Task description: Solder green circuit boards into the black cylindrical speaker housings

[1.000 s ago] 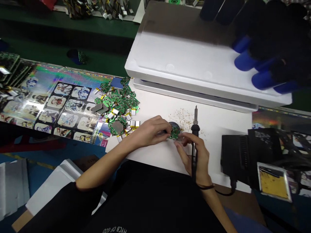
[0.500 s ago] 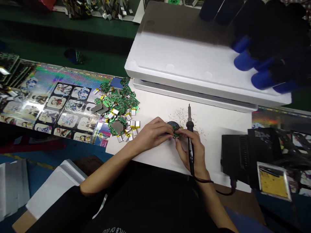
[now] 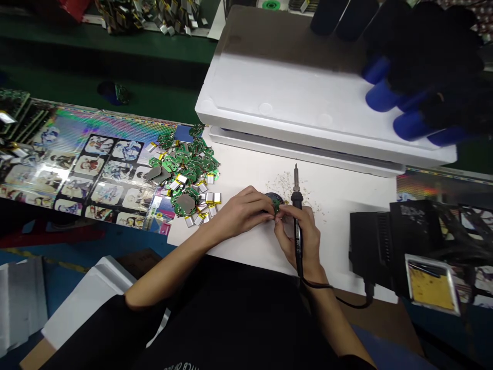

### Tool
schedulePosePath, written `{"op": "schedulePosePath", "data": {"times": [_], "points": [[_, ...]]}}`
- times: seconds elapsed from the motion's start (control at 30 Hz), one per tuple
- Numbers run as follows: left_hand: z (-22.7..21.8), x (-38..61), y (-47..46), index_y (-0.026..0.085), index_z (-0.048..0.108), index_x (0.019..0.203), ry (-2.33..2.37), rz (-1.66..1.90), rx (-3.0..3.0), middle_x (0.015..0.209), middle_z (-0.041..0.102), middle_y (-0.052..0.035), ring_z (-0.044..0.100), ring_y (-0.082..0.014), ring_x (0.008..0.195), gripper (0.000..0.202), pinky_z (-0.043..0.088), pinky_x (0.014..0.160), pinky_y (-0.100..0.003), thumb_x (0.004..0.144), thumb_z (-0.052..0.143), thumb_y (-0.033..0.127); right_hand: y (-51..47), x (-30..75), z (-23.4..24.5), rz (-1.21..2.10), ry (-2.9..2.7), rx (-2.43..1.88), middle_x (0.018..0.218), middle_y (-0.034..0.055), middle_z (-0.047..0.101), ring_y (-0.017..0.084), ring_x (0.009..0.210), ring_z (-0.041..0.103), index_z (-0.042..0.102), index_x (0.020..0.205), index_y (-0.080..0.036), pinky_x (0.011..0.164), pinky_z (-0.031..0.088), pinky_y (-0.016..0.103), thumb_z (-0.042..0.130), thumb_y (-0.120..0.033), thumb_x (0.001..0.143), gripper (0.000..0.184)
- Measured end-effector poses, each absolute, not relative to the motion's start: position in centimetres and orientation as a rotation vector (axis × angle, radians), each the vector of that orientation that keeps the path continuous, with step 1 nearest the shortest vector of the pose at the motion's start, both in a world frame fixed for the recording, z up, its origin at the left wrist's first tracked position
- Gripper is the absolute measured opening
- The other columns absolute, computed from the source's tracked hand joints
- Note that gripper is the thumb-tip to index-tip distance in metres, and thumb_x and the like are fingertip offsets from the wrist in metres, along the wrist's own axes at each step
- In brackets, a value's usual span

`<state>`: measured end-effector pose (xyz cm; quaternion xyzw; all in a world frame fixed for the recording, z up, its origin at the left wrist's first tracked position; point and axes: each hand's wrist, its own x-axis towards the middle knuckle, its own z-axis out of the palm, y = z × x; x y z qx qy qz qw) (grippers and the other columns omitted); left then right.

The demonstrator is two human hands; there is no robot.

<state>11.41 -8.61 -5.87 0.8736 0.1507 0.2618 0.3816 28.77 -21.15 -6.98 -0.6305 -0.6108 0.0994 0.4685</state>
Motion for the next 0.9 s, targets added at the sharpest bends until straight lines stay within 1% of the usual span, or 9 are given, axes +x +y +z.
{"op": "schedulePosePath", "data": {"times": [0.13,0.23,0.3,0.4,0.5,0.6,0.7,0.8,0.9], "points": [[-5.8,11.4,-8.4,0.018,0.073,0.110,0.363,0.630,2.263,0.117,0.077,-0.0090,0.063,-0.0202,0.105,0.013,0.052,0.096,-0.035,0.108,0.062,0.025,-21.7,29.1,-6.8,0.244,-1.531,-1.525,0.106,0.0027,0.075,0.022,0.099,0.069,0.061,0.137,-0.029,0.089,0.060,0.041,0.070,-0.010,0.092,0.049],[-5.5,11.5,-8.2,0.018,0.073,0.110,0.327,0.606,2.326,0.117,0.078,-0.0097,0.064,-0.0205,0.105,0.017,0.051,0.094,-0.036,0.110,0.058,0.026,-22.6,29.3,-6.4,0.315,-1.442,-1.528,0.111,0.0045,0.075,0.023,0.101,0.071,0.065,0.133,-0.028,0.090,0.059,0.041,0.067,-0.013,0.095,0.041],[-5.1,11.6,-7.9,0.017,0.073,0.109,0.307,0.582,2.368,0.116,0.078,-0.0101,0.066,-0.0208,0.105,0.019,0.051,0.093,-0.036,0.111,0.056,0.026,-23.3,29.3,-5.8,0.371,-1.275,-1.491,0.099,0.0030,0.074,0.021,0.089,0.071,0.067,0.132,-0.027,0.081,0.058,0.039,0.060,-0.019,0.100,0.033],[-4.4,11.7,-7.5,0.017,0.072,0.108,0.264,0.534,2.412,0.115,0.078,-0.0103,0.066,-0.0211,0.105,0.022,0.051,0.093,-0.036,0.112,0.052,0.025,-24.1,29.4,-4.9,0.426,-0.972,-1.365,0.088,0.0006,0.068,0.018,0.074,0.065,0.064,0.135,-0.027,0.064,0.052,0.033,0.060,-0.034,0.100,0.036],[-3.8,11.7,-7.1,0.016,0.073,0.108,0.229,0.481,2.438,0.114,0.078,-0.0104,0.066,-0.0218,0.105,0.025,0.052,0.094,-0.036,0.113,0.051,0.026,-25.3,29.8,-4.2,0.445,-0.854,-1.351,0.092,0.0011,0.067,0.017,0.072,0.065,0.068,0.122,-0.024,0.059,0.051,0.031,0.069,-0.036,0.092,0.032],[-3.5,11.8,-6.8,0.016,0.074,0.109,0.222,0.427,2.460,0.115,0.078,-0.0103,0.065,-0.0221,0.103,0.027,0.052,0.094,-0.035,0.113,0.050,0.028,-27.3,30.4,-4.2,0.423,-0.903,-1.431,0.085,0.0017,0.069,0.016,0.063,0.065,0.073,0.106,-0.022,0.050,0.050,0.028,0.071,-0.031,0.092,0.017],[-3.2,11.9,-6.6,0.018,0.074,0.108,0.220,0.375,2.485,0.116,0.077,-0.0101,0.064,-0.0216,0.101,0.028,0.051,0.091,-0.034,0.113,0.050,0.030,-29.0,30.6,-4.8,0.350,-0.983,-1.525,0.081,0.0031,0.072,0.015,0.053,0.064,0.076,0.098,-0.020,0.042,0.049,0.026,0.072,-0.033,0.092,0.014],[-2.9,12.1,-6.4,0.018,0.075,0.107,0.203,0.351,2.500,0.114,0.077,-0.0101,0.063,-0.0213,0.099,0.027,0.051,0.088,-0.032,0.113,0.050,0.028,-29.6,30.7,-5.4,0.237,-1.058,-1.577,0.077,0.0034,0.074,0.017,0.055,0.069,0.077,0.093,-0.020,0.044,0.054,0.027,0.072,-0.036,0.092,0.017],[-2.7,12.2,-6.3,0.018,0.075,0.106,0.194,0.344,2.509,0.113,0.077,-0.0100,0.064,-0.0213,0.099,0.028,0.051,0.088,-0.032,0.113,0.050,0.028,-29.4,30.8,-5.7,0.161,-1.124,-1.601,0.075,0.0032,0.075,0.019,0.061,0.072,0.078,0.091,-0.021,0.049,0.059,0.029,0.072,-0.033,0.091,0.013]]}}
